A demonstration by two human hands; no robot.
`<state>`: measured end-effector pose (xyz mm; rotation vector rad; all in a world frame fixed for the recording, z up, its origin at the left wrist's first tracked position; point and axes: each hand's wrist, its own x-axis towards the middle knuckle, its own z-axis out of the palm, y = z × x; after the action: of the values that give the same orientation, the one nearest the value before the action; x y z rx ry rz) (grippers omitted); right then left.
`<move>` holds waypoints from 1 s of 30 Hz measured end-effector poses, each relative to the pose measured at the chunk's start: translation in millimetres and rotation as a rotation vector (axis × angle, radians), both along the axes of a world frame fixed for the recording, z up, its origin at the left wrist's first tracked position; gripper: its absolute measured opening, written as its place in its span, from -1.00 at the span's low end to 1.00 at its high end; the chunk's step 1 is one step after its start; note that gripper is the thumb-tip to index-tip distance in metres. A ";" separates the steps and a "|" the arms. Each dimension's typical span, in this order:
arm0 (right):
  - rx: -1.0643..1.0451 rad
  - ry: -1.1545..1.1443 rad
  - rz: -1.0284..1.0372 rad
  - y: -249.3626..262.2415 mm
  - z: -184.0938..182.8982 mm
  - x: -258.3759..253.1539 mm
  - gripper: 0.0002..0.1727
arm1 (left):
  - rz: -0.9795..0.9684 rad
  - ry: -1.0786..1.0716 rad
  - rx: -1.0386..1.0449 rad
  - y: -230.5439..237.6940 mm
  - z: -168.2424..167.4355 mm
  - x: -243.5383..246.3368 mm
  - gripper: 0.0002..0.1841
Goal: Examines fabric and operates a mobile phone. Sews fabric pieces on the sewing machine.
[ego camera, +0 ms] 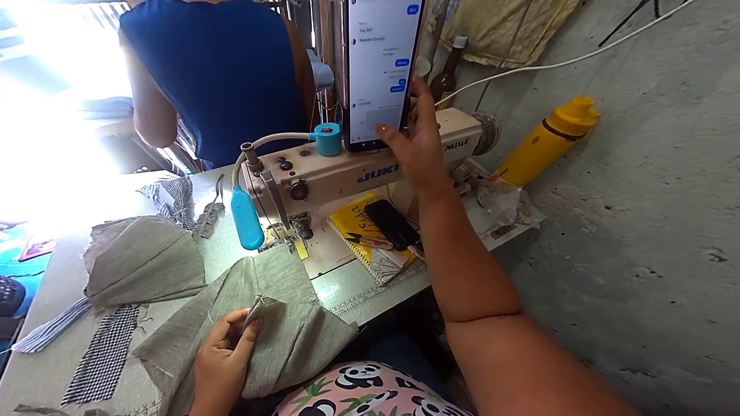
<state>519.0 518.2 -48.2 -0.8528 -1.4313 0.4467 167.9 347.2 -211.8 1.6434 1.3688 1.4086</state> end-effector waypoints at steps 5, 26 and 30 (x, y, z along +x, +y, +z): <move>-0.035 -0.025 0.122 -0.3 -4.0 9.7 -0.02 | 0.005 0.004 -0.008 0.2 0.2 -0.2 -0.75; 0.059 -0.058 -0.128 6.5 -9.8 -11.4 0.01 | 0.004 0.017 -0.001 0.3 0.9 0.0 -0.76; 0.064 -0.045 -0.157 8.1 -10.8 -13.4 -0.01 | -0.006 0.008 -0.008 0.5 0.3 -0.3 -0.76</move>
<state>505.6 526.4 -59.0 -0.9211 -1.4005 0.2630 167.6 347.7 -211.5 1.6485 1.3717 1.3930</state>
